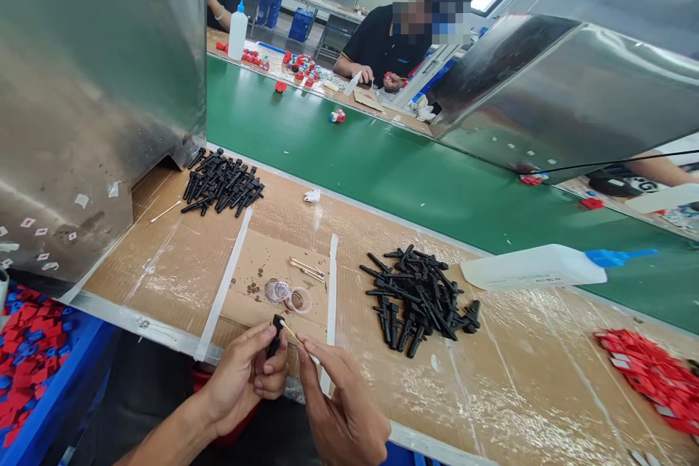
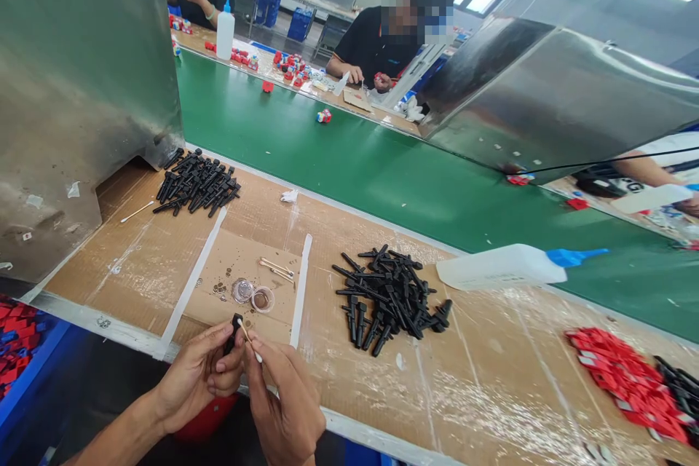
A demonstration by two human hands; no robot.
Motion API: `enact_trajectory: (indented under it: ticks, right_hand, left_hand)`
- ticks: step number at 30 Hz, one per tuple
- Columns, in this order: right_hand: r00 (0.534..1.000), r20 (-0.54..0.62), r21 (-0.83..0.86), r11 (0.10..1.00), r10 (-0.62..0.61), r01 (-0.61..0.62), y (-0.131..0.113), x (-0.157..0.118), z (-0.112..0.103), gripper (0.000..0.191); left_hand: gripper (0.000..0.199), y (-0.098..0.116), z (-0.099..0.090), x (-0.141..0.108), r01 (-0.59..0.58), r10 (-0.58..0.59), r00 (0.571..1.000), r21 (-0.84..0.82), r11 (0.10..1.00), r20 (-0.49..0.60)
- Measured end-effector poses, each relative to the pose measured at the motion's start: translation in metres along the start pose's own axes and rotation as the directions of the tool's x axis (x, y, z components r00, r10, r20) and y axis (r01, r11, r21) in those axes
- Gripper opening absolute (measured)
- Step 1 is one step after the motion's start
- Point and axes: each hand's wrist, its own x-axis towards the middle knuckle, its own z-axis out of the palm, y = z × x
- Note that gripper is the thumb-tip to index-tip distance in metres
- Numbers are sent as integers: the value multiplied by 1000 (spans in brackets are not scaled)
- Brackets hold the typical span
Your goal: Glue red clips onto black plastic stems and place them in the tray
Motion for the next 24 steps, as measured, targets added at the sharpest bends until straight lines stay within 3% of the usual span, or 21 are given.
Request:
enact_trajectory:
  ticks: [7,16,18,20,22,24]
  right_hand:
    - [994,-20,0,994,-109,109,-5,2,-1,51]
    - [994,-18,5,994,-107,107,-7,2,0,50]
    - [999,-19,32,999,-37,37,-6,0,-1,44]
    - [991,-41,103,987,128,-124,-3,-1,-2,31]
    - [931,-78,182,923,357,-339,3,3,-3,16]
    - [839,-88,220,832,538,-510,12,11,-4,12]
  left_hand:
    - [24,-1,0,0,-7,7,1000,17,1000,-3]
    - [24,0,0,-1,4,-4,1000,5,1000,-13]
    - [24,0,0,0,4,-4,1000,-2,1000,-11]
    - [24,0,-1,0,4,-4,1000,-12,1000,-10]
    - [23,-1,-2,0,5,-5,1000,-20,1000,-13]
    - [23,-1,-2,-2,2,-2,1000,-20,1000,-19]
